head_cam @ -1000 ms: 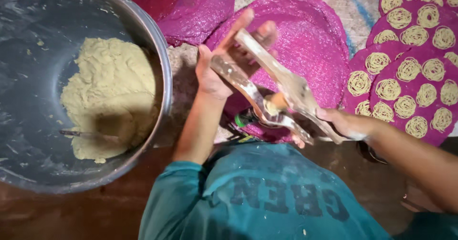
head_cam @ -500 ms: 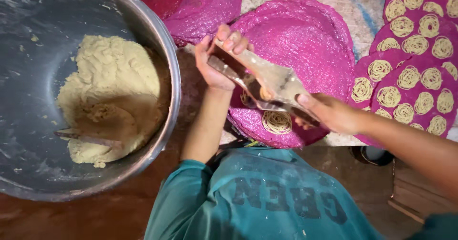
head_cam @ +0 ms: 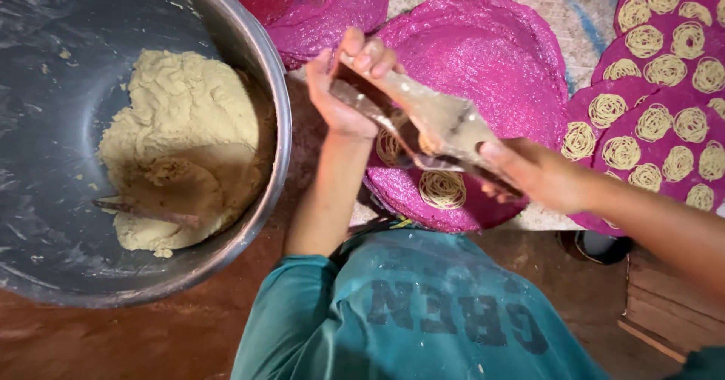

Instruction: The person scoops dough from a metal bowl and uses a manual extruder to form spiral shapes onto pink trays. The person repeatedly fills the extruder, presses the dough through, and arranges the resulting spirals on the trays.

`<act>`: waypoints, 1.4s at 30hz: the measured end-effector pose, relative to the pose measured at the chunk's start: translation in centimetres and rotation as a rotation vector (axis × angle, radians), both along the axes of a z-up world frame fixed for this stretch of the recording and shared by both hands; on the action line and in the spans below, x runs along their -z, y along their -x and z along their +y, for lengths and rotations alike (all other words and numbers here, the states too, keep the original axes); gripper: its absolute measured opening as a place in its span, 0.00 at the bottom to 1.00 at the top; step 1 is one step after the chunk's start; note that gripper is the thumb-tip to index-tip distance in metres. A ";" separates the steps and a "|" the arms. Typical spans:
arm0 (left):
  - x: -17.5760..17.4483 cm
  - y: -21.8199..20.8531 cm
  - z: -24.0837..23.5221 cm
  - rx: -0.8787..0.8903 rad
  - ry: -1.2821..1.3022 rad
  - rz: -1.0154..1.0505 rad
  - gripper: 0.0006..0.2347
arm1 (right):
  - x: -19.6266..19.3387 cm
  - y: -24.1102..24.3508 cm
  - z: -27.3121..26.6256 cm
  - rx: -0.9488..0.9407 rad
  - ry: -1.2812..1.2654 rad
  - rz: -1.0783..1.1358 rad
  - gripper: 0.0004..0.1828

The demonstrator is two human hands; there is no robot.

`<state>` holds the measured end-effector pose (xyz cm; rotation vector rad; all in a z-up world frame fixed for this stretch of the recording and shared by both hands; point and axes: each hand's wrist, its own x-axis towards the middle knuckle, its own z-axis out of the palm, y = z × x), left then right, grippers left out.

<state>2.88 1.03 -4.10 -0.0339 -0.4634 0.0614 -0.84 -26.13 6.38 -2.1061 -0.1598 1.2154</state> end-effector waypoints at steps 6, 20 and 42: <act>-0.3 -3.2 -0.9 -0.034 -0.023 -0.010 0.11 | -1.4 -1.7 0.5 -0.003 0.072 -0.202 0.34; 0.1 0.7 -0.3 0.092 -0.120 0.295 0.20 | 3.3 0.8 -2.0 0.079 -0.062 -0.003 0.35; 7.6 4.0 -0.7 -0.334 -2.174 0.317 0.20 | 11.7 1.2 -9.8 0.447 -0.650 -0.122 0.46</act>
